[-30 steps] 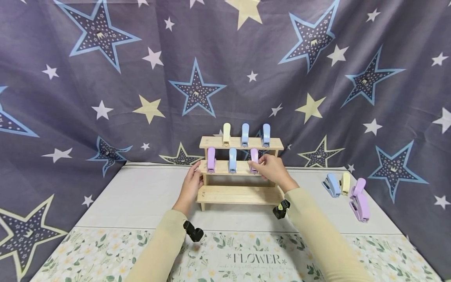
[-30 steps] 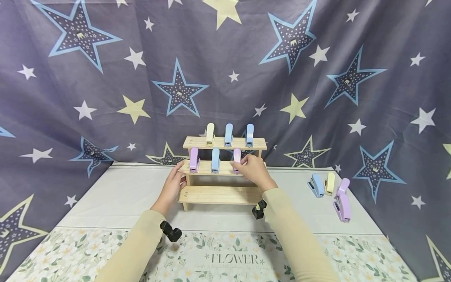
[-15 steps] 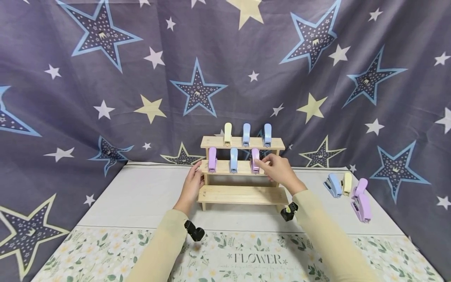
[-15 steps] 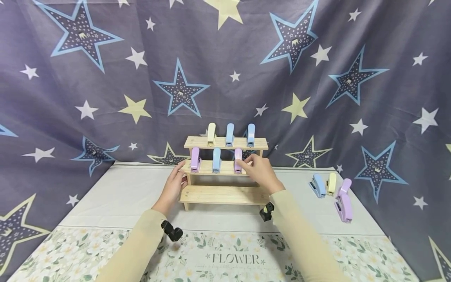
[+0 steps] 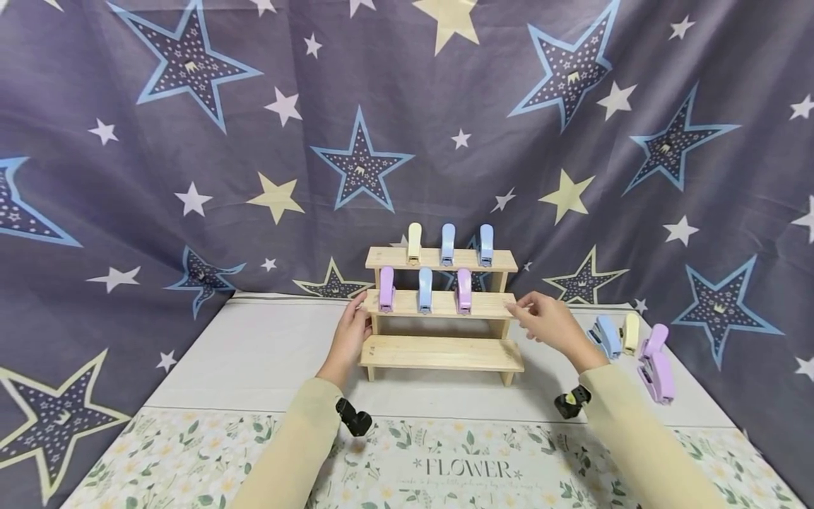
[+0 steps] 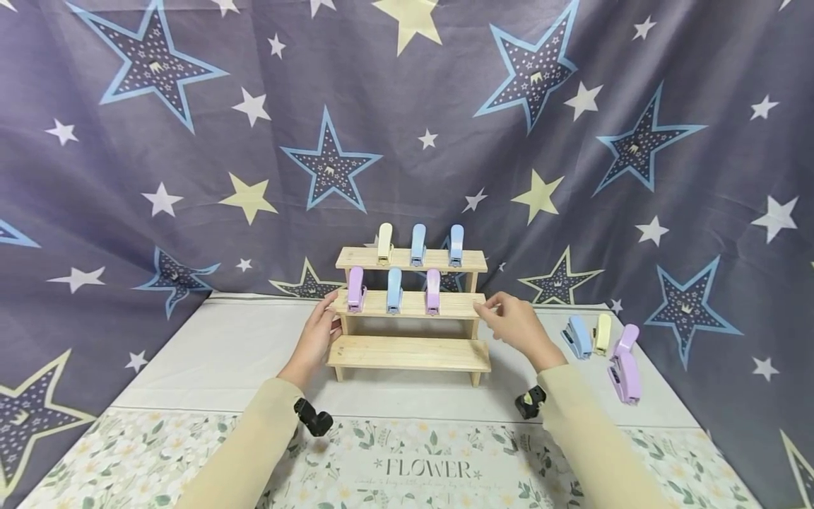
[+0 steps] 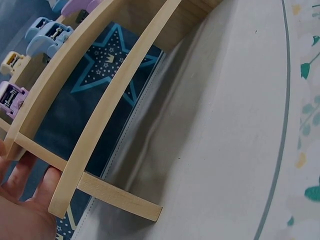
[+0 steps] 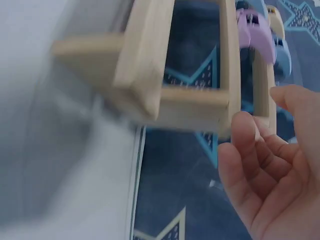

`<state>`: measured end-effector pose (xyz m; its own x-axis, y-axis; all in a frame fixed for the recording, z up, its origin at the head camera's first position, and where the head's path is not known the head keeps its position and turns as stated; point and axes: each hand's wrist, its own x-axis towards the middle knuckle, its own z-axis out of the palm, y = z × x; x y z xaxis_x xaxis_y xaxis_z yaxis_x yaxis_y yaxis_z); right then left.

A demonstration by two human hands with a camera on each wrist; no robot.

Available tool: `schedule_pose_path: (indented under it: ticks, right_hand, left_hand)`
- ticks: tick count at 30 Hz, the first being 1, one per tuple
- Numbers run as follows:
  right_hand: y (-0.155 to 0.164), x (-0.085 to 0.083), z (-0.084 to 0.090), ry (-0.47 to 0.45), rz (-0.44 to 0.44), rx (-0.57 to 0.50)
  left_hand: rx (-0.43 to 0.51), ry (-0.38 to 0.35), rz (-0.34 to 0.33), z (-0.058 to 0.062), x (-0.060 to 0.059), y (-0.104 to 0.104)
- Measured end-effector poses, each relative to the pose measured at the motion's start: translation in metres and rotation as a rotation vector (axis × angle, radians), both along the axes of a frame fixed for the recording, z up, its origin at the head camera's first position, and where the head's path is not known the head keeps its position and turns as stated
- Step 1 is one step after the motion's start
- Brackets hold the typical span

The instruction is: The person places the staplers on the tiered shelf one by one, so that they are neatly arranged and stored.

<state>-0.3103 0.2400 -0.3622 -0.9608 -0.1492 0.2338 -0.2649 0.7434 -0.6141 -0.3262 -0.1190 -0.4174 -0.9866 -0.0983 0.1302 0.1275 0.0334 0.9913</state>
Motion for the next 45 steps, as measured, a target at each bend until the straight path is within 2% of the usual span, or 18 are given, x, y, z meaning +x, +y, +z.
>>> schedule_pose_path:
  ticks: [9,18,26,32,40,45]
  right_hand:
    - [0.065,0.016,-0.013,-0.025,-0.078,0.043]
    - [0.128,0.046,-0.018,-0.064,-0.133,0.037]
    - [0.170,0.065,-0.021,-0.057,-0.206,0.185]
    - [0.196,0.078,-0.029,-0.101,-0.231,0.152]
    - [0.222,0.079,-0.048,-0.138,-0.290,0.192]
    - [0.228,0.076,-0.062,-0.230,-0.300,0.121]
  left_hand:
    - [0.003,0.000,0.002,-0.002,-0.002,0.000]
    - [-0.011,-0.013,0.003,-0.003,-0.002,0.000]
    - [-0.013,-0.018,0.008,-0.002,-0.002,0.001]
    - [-0.015,-0.018,0.001,-0.002,-0.002,0.000]
    - [0.006,-0.009,-0.009,-0.003,-0.003,-0.001]
    - [0.005,-0.010,-0.009,-0.003,-0.003,-0.001]
